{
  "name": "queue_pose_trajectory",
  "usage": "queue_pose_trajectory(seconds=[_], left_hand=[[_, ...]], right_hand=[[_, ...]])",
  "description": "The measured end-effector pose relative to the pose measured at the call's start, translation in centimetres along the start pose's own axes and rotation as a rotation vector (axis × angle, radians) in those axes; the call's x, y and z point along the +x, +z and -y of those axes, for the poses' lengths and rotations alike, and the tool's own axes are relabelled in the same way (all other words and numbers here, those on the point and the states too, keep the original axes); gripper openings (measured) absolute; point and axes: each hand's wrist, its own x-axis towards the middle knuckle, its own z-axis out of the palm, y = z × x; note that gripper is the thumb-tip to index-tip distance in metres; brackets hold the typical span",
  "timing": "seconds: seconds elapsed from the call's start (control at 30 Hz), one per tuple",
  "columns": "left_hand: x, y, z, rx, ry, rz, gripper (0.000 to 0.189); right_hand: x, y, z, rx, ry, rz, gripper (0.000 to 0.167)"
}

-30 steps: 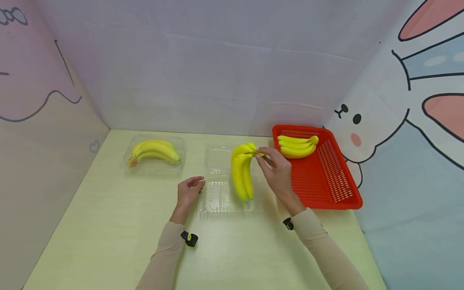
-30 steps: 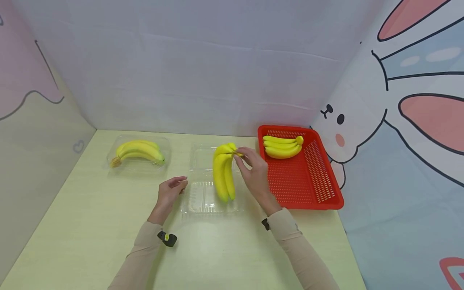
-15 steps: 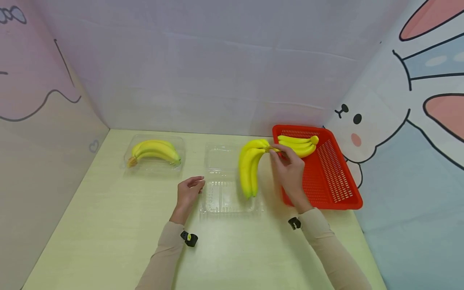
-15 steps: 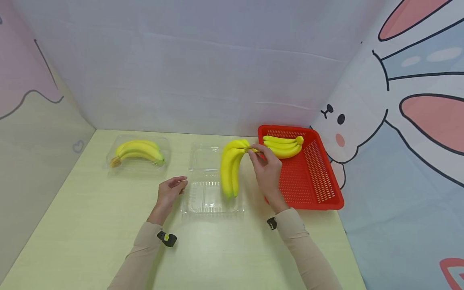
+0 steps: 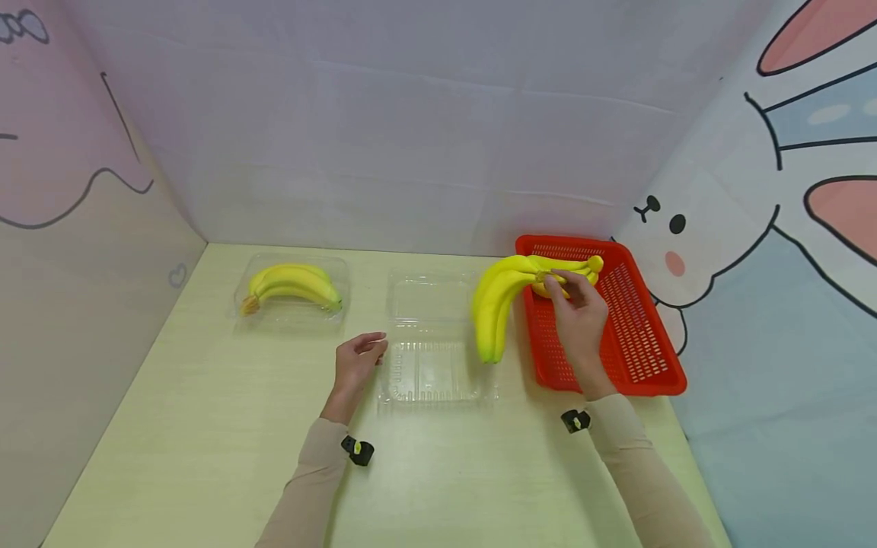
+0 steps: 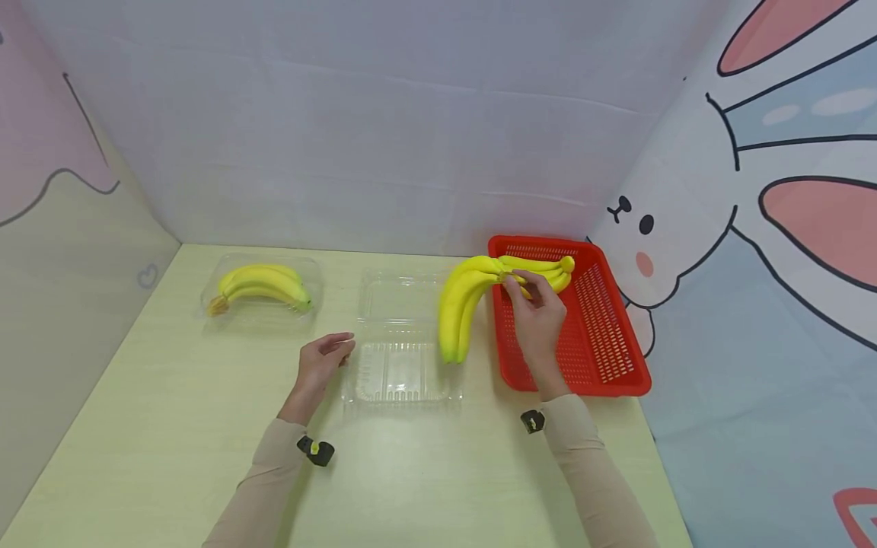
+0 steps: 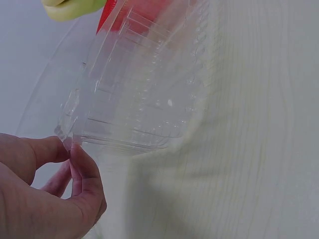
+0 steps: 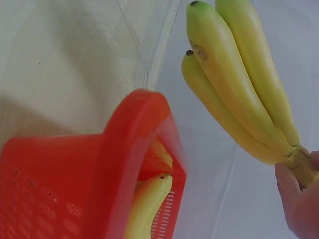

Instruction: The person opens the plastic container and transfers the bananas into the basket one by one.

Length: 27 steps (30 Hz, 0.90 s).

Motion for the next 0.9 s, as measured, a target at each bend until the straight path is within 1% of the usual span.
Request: queue_pose_trajectory(seconds=[0.1,0.13,0.2,0.37,0.53,0.6,0.77,0.9], left_hand=[[0.0,0.0,0.0,0.007,-0.004,0.003,0.022],[0.0,0.0,0.0,0.011,-0.006,0.002,0.022],[0.0,0.0,0.0,0.012,-0.005,0.004,0.022],[0.0,-0.1,-0.1,0.016,-0.001,0.005,0.023],[-0.1,-0.1,-0.1,0.014,-0.007,0.007,0.023],[-0.1,-0.1,-0.1,0.009,-0.005,0.006,0.023],[-0.2,0.0,-0.2,0.011,-0.005,-0.001,0.022],[-0.3,-0.1,-0.2,0.013,-0.007,-0.001,0.022]], right_hand=[[0.3,-0.6,-0.6,0.012,0.010,-0.021,0.020],[0.4,-0.9,-0.9,0.031,0.014,-0.024,0.020],[0.7,-1.3,-1.9,0.058,0.021,-0.032,0.020],[1.3,-2.7,-4.3,0.131,0.085,-0.055,0.025],[1.4,-3.9,-4.8,0.182,0.157,-0.088,0.032],[1.4,-4.4,-4.9,0.202,0.182,-0.103,0.032],[1.6,-5.8,-5.3,0.183,0.242,-0.156,0.031],[1.6,-6.9,-5.6,0.121,0.290,-0.195,0.033]])
